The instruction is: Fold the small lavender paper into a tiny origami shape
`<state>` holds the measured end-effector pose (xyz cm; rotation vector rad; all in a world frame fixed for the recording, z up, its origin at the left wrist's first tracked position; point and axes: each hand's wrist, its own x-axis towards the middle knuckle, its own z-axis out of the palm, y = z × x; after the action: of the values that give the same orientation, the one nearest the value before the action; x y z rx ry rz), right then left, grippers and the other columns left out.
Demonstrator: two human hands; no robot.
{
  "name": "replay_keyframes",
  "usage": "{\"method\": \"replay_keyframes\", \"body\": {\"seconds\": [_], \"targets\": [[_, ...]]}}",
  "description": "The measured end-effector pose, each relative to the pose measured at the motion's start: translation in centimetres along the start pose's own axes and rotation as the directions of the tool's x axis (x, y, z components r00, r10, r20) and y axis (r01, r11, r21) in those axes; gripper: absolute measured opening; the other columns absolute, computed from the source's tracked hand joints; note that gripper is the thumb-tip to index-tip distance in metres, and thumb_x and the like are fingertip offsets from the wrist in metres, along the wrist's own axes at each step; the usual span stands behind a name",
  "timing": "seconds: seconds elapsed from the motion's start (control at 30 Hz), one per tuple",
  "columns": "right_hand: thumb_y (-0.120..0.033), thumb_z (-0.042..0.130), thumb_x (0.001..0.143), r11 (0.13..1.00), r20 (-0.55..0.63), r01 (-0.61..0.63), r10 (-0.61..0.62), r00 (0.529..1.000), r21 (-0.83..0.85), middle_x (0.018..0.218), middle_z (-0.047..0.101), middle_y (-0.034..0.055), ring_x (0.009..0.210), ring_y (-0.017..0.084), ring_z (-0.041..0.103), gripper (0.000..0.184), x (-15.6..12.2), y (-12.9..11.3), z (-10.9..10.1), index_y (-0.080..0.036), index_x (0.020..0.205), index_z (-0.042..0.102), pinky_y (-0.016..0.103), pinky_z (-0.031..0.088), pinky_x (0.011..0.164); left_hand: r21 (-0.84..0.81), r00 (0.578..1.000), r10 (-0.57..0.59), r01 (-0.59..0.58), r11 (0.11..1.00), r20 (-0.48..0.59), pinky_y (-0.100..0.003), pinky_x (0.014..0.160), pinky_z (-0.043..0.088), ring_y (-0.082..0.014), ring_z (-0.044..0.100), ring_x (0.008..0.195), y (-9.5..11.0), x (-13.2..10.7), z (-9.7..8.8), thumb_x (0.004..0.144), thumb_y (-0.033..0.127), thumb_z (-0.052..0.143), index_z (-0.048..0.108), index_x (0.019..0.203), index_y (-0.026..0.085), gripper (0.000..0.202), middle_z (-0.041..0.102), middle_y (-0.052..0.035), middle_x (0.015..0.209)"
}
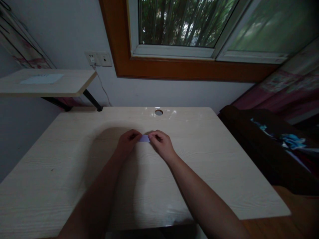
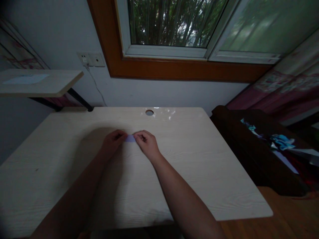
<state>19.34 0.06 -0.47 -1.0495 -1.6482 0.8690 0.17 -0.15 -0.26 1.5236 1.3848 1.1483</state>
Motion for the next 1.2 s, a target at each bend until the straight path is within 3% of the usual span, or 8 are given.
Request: {"method": "replay_keyframes", "body": {"seconds": [0.23,0.57,1.0,1.2], "targets": [[-0.030,0.059,0.089,0.996,0.014,0.051,-0.050,0.999,-0.068,0.078,0.063,0.0024,0.073,0.016,0.058,0.015,-0.1,0.1,-0.1,-0.021,0.087,0.070,0.026,0.044,0.067,0.097,0.994,0.059,-0.068,0.993,0.095,-0.024,0.066,0.046,-0.0145,0.059,0.069,0.2,-0.2,0.2,0.080,0.039,0.064,0.067,0.081,0.017,0.022,0.067,-0.0009,0.075],[-0.033,0.062,0.088,0.993,0.064,0.061,-0.055,0.996,-0.097,0.078,0.066,0.0026,0.072,0.016,0.059,0.015,0.1,0.4,0.0,-0.022,0.088,0.072,0.027,0.044,0.066,0.132,0.991,0.089,-0.102,0.986,0.101,-0.024,0.066,0.047,-0.0147,0.061,0.070,0.2,-0.2,0.2,0.082,0.037,0.062,0.068,0.081,0.017,0.021,0.068,-0.0013,0.076],[-0.037,0.062,0.087,0.998,-0.074,-0.055,0.056,0.996,0.006,0.080,0.068,0.0029,0.075,0.018,0.061,0.019,0.1,1.4,-0.4,-0.020,0.084,0.071,0.028,0.046,0.071,0.105,0.999,0.052,-0.053,0.993,0.012,-0.024,0.063,0.049,-0.0138,0.062,0.065,-0.1,0.2,-0.2,0.079,0.034,0.064,0.068,0.079,0.018,0.017,0.069,-0.0010,0.073],[-0.041,0.062,0.085,0.991,-0.141,-0.125,0.129,0.982,0.038,0.081,0.069,0.0032,0.074,0.019,0.062,0.023,0.1,1.8,-0.4,-0.020,0.088,0.071,0.029,0.048,0.071,0.078,0.989,0.027,-0.016,0.997,-0.142,-0.025,0.069,0.051,-0.0144,0.064,0.071,-0.2,0.4,-0.5,0.082,0.032,0.060,0.066,0.081,0.017,0.016,0.069,-0.0019,0.077]]}}
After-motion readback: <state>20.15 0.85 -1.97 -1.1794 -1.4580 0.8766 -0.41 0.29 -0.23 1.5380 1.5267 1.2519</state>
